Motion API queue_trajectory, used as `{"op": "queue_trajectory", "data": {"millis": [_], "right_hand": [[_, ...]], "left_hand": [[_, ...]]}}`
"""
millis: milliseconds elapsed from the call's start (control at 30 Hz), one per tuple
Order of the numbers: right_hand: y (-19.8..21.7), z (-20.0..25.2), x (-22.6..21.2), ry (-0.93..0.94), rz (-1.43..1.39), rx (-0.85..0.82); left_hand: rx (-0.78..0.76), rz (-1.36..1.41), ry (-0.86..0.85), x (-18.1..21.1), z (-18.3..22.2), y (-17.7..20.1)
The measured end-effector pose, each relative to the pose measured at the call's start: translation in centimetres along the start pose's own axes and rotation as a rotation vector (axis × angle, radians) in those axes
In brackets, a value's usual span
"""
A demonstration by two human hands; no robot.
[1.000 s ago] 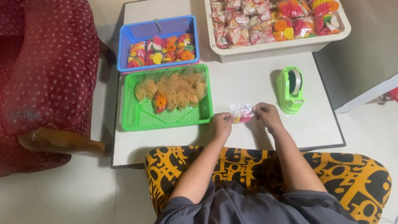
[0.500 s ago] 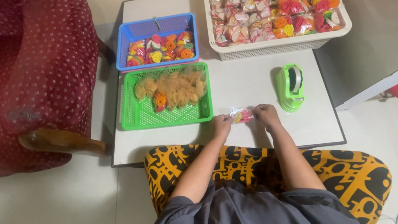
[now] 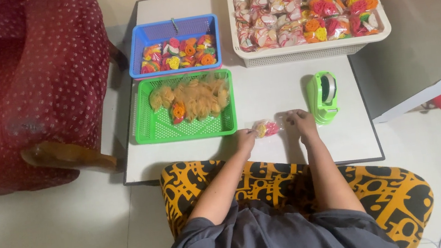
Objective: Packaging small items into plastic bags and sealing them with tape.
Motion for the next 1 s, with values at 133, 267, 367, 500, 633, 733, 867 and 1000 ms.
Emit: {"op": "queue_trajectory", "data": {"millis": [133,267,367,500,633,733,867,1000], "right_hand": [[0.0,4.1,-6.2,0.138,-0.047,-0.084],[-1.7,6.4,-9.2,0.186,0.068,-0.273],[-2.3,6.1,-9.1,0.217,0.126,-0.324],[-2.7,5.3,-9.4,0.256,0.206,-0.356],[-2.8,6.0,-10.3,0.292,0.247,-0.404],[-3.2,5.5,-10.4,0.343,0.313,-0.416],[-3.0,4.8,-10.3,0.366,0.341,-0.389],[-2.9,4.1,-10.1,0.424,0.422,-0.341]], "left_hand": [[-0.002,-0.015,-0.017,-1.9,-1.2,-0.9],[-0.006,0.01,-0.006,-2.5,-1.0,-1.0],[-0.004,0.051,-0.017,-2.5,-0.9,-0.8],[-0.002,0.12,-0.013,-3.4,-1.3,-1.2],[-0.004,0.145,-0.021,-2.1,-0.5,-0.8],[-0.015,0.125,-0.033,-2.8,-1.3,-1.2],[-0.015,0.172,-0.019,-1.1,-0.4,-0.8],[-0.016,0.174,0.02,0.3,0.7,0.1]]}}
Point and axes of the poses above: each hand's wrist, its own z-axis away from the middle knuckle, its own y-axis out of the back of the hand, x = y × z, the point moved 7 cm from there along -z, towards the middle knuckle, and after that the axes turned 9 degrees about z, right-handed, at the moved point
